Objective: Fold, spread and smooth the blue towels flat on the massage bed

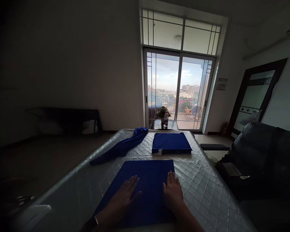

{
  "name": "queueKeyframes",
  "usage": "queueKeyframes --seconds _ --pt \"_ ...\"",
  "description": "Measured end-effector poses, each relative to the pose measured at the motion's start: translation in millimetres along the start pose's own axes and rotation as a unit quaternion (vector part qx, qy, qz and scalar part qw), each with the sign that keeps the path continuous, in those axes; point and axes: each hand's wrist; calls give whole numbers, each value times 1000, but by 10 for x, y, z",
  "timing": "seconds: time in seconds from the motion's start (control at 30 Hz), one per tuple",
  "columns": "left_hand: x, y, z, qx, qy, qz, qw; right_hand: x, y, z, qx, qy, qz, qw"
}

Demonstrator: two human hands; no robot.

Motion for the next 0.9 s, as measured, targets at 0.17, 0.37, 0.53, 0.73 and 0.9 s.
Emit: queueKeyframes --seconds 0.17,0.37,0.53,0.73,0.9 --pt "187 -355 109 -12 45 66 997 -17 6 -33 20 5 5 1000" --pt "177 -356 103 -9 56 61 997 -15 -4 -51 37 18 10 999" --pt "215 -261 211 -3 29 74 997 42 -64 52 53 24 0 998" --pt "223 -279 223 14 30 79 996 277 -97 116 75 -1 16 997" --pt "203 -369 137 13 30 61 998 544 -44 -23 25 -17 10 999"
Point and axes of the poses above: each hand's wrist, its own x-axis away from the middle knuckle, its own z-axis out of the back of the hand, y = z × x, and after that the axes turned 13 degrees about x, right-handed
